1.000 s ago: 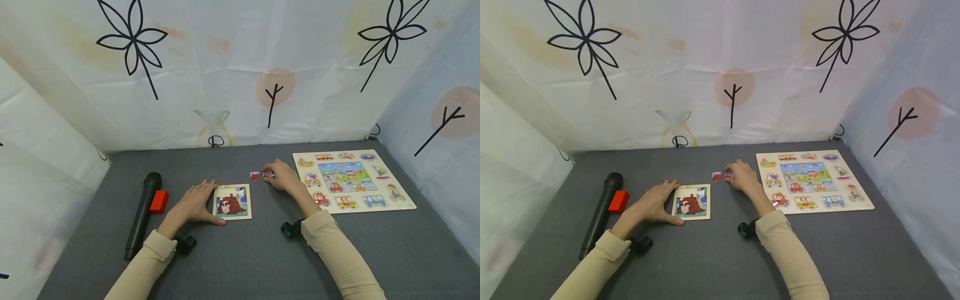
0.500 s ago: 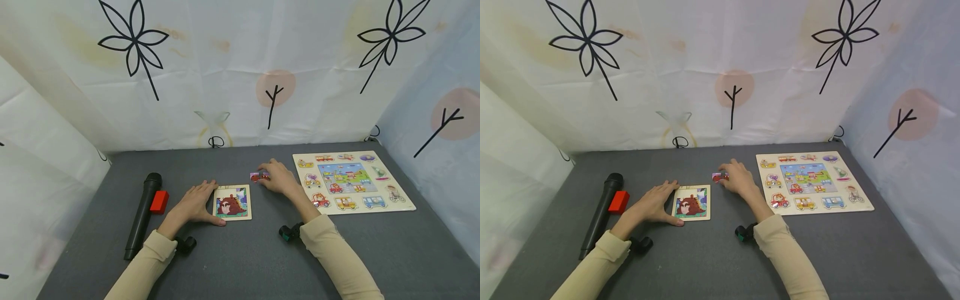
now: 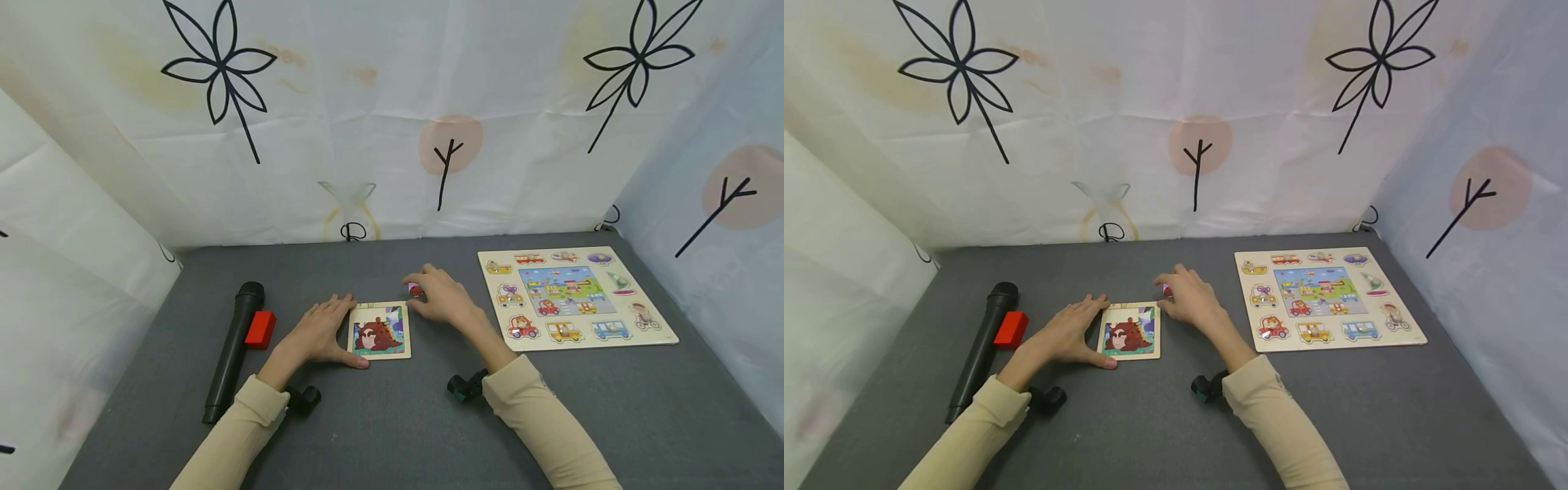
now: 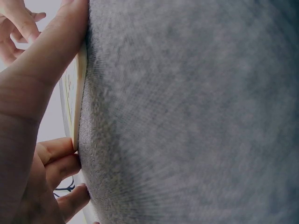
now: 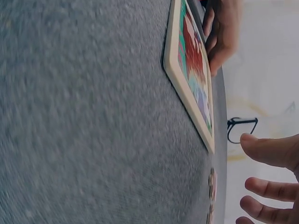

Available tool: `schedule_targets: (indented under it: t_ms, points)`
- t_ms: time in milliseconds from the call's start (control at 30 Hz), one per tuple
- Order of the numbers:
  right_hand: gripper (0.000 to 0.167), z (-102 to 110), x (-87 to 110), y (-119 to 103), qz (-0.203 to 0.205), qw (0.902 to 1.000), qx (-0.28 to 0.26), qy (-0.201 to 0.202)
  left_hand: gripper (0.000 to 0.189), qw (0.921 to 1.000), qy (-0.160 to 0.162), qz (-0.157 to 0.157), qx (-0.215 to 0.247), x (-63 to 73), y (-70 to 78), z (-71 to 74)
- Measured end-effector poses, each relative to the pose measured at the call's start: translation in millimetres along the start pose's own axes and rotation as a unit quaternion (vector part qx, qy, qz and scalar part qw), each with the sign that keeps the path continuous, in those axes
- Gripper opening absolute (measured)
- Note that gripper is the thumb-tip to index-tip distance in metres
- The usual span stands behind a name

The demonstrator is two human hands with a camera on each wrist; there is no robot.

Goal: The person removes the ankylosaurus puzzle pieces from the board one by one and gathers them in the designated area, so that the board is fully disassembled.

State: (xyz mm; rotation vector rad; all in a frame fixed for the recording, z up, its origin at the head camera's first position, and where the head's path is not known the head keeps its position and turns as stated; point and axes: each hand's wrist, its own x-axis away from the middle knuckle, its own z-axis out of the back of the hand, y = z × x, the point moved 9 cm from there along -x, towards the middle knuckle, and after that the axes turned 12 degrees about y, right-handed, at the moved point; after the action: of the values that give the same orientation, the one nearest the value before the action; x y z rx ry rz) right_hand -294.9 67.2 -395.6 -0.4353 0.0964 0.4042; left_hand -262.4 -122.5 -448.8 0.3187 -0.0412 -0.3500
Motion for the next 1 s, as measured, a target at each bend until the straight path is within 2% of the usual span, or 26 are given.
schedule_targets:
  t_ms: [500, 700, 1000]
  points:
    - [0.034, -23.4, 4.4, -22.4, 0.035, 0.9991, -0.014, -0.021, 0.122, 1.0, 0.0, -0.002, 0.003, 0.6, -0.4, -0.1]
    - [0.027, -33.5, 7.1, -26.0, 0.032, 0.9986, -0.022, -0.035, 0.122, 1.0, -0.001, -0.003, 0.004, 0.7, -0.7, -0.3]
    - [0.021, -35.7, 9.3, -26.6, 0.021, 0.9986, -0.027, -0.041, 0.122, 1.0, 0.001, -0.005, 0.007, 1.0, 1.0, 1.0]
